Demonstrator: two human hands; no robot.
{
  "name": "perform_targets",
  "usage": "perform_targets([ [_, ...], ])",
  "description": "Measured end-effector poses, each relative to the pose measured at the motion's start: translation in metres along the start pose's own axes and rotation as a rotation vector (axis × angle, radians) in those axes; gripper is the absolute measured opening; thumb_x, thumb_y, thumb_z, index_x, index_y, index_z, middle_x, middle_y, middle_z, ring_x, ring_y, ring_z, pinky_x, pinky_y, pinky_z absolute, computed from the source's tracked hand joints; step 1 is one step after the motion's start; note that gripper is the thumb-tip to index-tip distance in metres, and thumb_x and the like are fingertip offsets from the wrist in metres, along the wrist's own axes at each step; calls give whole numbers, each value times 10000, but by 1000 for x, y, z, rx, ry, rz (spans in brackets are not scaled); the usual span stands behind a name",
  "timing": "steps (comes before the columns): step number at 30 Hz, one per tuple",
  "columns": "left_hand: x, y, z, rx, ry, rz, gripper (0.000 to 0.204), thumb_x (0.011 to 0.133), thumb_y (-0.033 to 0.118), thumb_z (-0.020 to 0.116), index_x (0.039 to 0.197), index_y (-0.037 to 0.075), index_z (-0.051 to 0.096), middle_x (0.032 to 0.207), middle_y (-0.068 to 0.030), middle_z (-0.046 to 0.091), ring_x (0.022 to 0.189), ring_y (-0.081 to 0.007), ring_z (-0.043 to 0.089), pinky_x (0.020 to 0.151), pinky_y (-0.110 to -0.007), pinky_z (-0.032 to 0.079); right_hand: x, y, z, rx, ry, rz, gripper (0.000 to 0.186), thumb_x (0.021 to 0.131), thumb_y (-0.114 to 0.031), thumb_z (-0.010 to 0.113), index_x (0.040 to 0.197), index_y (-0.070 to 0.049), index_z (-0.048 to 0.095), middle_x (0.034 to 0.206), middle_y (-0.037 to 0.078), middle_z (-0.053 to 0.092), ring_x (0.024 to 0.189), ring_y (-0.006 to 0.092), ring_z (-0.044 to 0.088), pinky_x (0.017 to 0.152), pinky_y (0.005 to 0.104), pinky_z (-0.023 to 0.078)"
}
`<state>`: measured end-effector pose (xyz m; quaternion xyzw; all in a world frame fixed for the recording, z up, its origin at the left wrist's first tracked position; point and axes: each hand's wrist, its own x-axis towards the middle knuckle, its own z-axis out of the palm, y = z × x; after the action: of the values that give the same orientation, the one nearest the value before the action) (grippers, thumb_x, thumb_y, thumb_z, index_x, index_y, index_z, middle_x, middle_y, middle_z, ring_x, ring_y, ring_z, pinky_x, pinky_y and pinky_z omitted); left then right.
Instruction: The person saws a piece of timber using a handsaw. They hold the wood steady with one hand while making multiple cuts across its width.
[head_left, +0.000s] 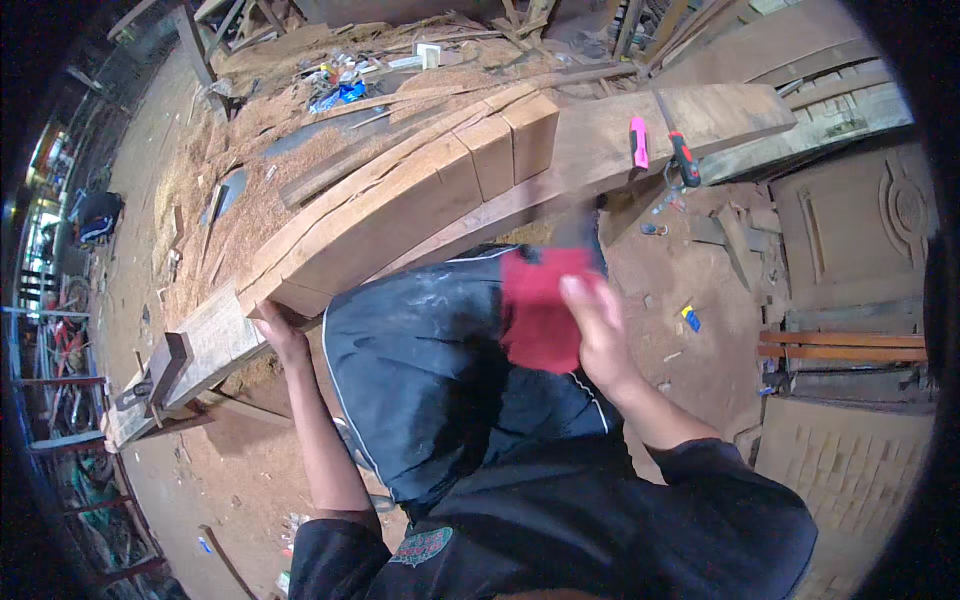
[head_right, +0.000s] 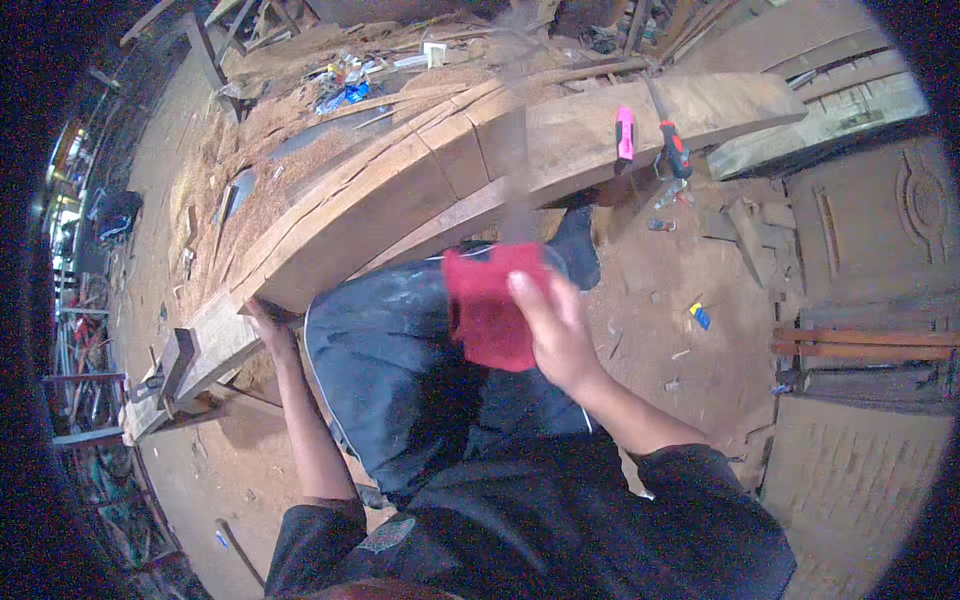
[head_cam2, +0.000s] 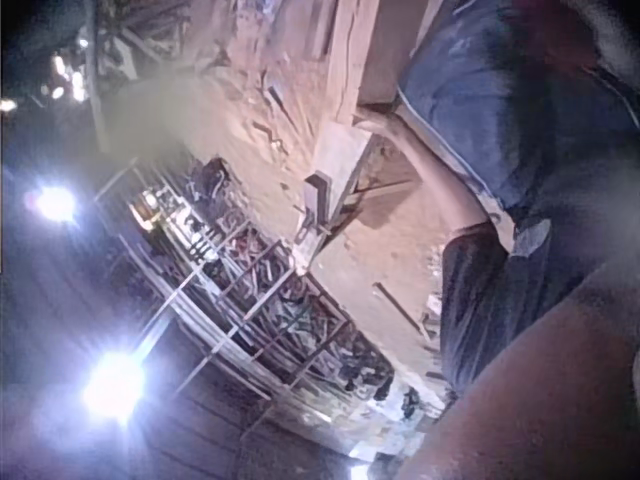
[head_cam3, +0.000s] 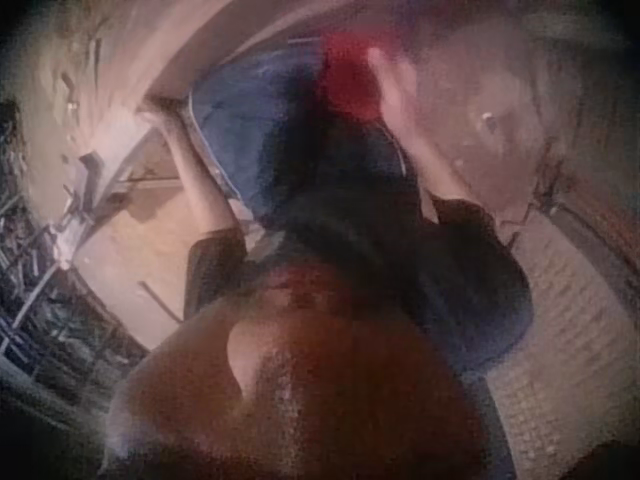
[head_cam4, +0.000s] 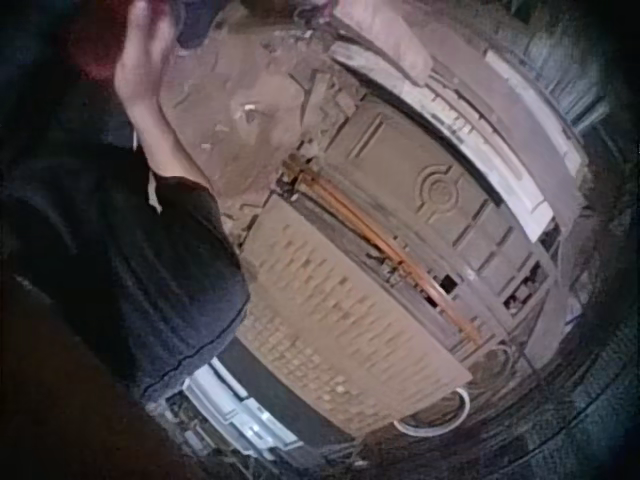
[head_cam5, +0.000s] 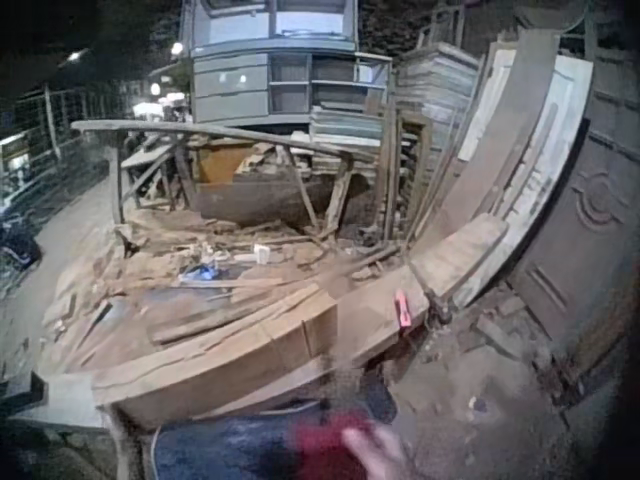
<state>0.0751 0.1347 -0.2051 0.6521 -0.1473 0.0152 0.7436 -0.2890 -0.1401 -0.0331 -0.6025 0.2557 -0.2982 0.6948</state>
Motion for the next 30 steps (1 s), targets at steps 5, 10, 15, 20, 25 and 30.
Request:
perform_targets([
  [5, 4, 7, 3, -16, 20, 33, 784, 1034, 606, 527, 1459, -38, 387, 1424, -177, 513, 1305, -265, 528, 1111, -424, 413, 0, -17, 9, 221, -3, -10, 331, 1083, -218, 546, 1292, 25, 629, 1190, 59, 698, 1066, 126, 647, 931, 313, 511],
  [10, 5, 54, 44, 119, 68, 136, 798, 1018, 649, 522, 1382, -59, 458, 1321, -171, 585, 1251, -248, 557, 1074, -406, 434, 21, 6, 3, 107, -120, 248, 323, 1074, -192, 557, 1308, 24, 610, 1187, 78, 695, 1067, 119, 645, 935, 301, 507],
  [15, 12, 53, 43, 262, 92, 141, 762, 1032, 630, 513, 1352, -61, 483, 1299, -175, 599, 1202, -248, 573, 1052, -408, 442, 8, 8, 14, 140, -76, -82, 314, 1075, -180, 556, 1308, 25, 605, 1190, 78, 693, 1093, 122, 628, 959, 306, 502],
  [20, 23, 63, 48, 350, 89, 159, 681, 1051, 577, 523, 1296, -58, 549, 1251, -168, 629, 1172, -250, 592, 1037, -396, 447, 29, 64, 8, -332, -186, -5, 370, 1055, -268, 609, 1281, 25, 618, 1201, 82, 699, 1087, 124, 635, 979, 315, 492],
  [25, 30, 75, 48, 386, 63, -2, 611, 1077, 514, 508, 1271, -60, 586, 1173, -156, 674, 1097, -235, 619, 990, -379, 470, 14, 66, 1, -167, -130, -88, 382, 1059, -234, 578, 1320, 44, 591, 1223, 117, 697, 1126, 179, 643, 1010, 333, 480],
  [30, 32, 80, 43, 441, 38, -105, 618, 1091, 511, 473, 1287, -64, 588, 1127, -139, 690, 1007, -211, 630, 926, -372, 494, 11, 82, -14, -80, -162, -28, 397, 1059, -237, 575, 1339, 45, 582, 1237, 114, 695, 1147, 179, 639, 1028, 334, 470],
])
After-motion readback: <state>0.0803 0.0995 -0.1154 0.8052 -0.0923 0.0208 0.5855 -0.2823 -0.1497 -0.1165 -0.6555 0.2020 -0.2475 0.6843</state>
